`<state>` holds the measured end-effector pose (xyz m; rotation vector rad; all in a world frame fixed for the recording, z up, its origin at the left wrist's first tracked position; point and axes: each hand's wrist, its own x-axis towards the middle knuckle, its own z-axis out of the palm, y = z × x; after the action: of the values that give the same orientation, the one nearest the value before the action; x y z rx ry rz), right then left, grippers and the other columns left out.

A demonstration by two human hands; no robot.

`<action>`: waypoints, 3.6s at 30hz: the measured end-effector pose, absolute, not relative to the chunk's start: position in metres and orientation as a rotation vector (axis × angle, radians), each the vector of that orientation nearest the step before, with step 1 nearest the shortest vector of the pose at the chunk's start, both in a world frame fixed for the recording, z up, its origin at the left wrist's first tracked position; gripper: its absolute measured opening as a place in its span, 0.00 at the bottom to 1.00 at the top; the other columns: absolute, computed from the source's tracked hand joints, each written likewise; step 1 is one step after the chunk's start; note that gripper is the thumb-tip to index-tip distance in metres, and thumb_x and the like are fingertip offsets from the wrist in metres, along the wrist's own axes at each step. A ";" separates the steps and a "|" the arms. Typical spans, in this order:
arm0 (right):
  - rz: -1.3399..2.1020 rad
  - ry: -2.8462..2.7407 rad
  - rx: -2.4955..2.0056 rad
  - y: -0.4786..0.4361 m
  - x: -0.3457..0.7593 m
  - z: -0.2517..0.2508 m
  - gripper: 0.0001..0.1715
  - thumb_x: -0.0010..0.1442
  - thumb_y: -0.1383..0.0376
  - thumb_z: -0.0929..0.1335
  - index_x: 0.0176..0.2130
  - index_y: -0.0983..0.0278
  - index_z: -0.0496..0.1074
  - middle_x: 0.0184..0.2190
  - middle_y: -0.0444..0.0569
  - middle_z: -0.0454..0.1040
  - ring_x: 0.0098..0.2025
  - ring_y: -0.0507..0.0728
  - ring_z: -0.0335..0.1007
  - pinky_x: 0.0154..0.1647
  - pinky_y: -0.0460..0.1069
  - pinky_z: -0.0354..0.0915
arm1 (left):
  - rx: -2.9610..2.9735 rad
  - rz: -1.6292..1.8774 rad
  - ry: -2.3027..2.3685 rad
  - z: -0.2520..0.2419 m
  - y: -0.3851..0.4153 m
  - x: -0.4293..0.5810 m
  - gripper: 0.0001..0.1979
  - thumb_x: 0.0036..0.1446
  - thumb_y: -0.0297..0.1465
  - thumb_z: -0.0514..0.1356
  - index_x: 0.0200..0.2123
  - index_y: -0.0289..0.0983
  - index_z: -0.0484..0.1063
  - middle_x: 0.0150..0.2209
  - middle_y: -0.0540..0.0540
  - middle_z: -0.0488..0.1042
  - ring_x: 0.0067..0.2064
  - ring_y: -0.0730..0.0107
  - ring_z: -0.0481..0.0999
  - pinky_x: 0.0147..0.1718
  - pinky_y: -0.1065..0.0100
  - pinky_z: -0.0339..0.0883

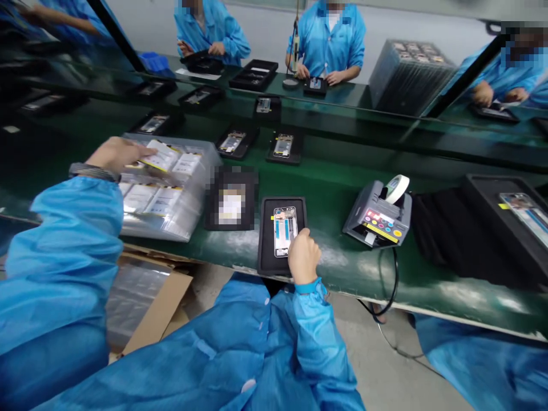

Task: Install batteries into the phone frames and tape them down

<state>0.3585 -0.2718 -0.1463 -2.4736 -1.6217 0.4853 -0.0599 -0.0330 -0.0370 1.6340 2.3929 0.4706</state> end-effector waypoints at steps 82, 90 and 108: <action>0.688 -1.135 -1.422 -0.361 0.347 -0.112 0.07 0.67 0.63 0.69 0.36 0.62 0.71 0.29 0.42 0.72 0.29 0.50 0.64 0.31 0.45 0.61 | 1.543 0.805 1.014 -0.110 -0.295 0.210 0.16 0.58 0.39 0.62 0.28 0.31 0.77 0.21 0.49 0.66 0.23 0.75 0.61 0.22 0.75 0.56; 0.656 -1.094 -1.409 -0.362 0.345 -0.120 0.04 0.66 0.64 0.70 0.37 0.62 0.72 0.30 0.42 0.73 0.31 0.51 0.68 0.35 0.46 0.64 | 1.512 0.769 1.025 -0.112 -0.295 0.212 0.17 0.57 0.40 0.61 0.24 0.32 0.72 0.20 0.50 0.63 0.23 0.76 0.59 0.21 0.75 0.54; 0.747 -0.929 -1.342 -0.355 0.337 -0.125 0.07 0.67 0.61 0.69 0.43 0.61 0.72 0.36 0.46 0.77 0.37 0.55 0.73 0.40 0.49 0.69 | 1.406 0.809 1.075 -0.114 -0.296 0.221 0.16 0.55 0.41 0.62 0.24 0.33 0.73 0.21 0.49 0.68 0.24 0.74 0.62 0.22 0.75 0.58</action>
<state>0.3366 -0.3552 -0.1249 -1.3421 -0.9287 0.7475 0.2205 -0.2964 -0.1137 1.4064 1.0751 0.8093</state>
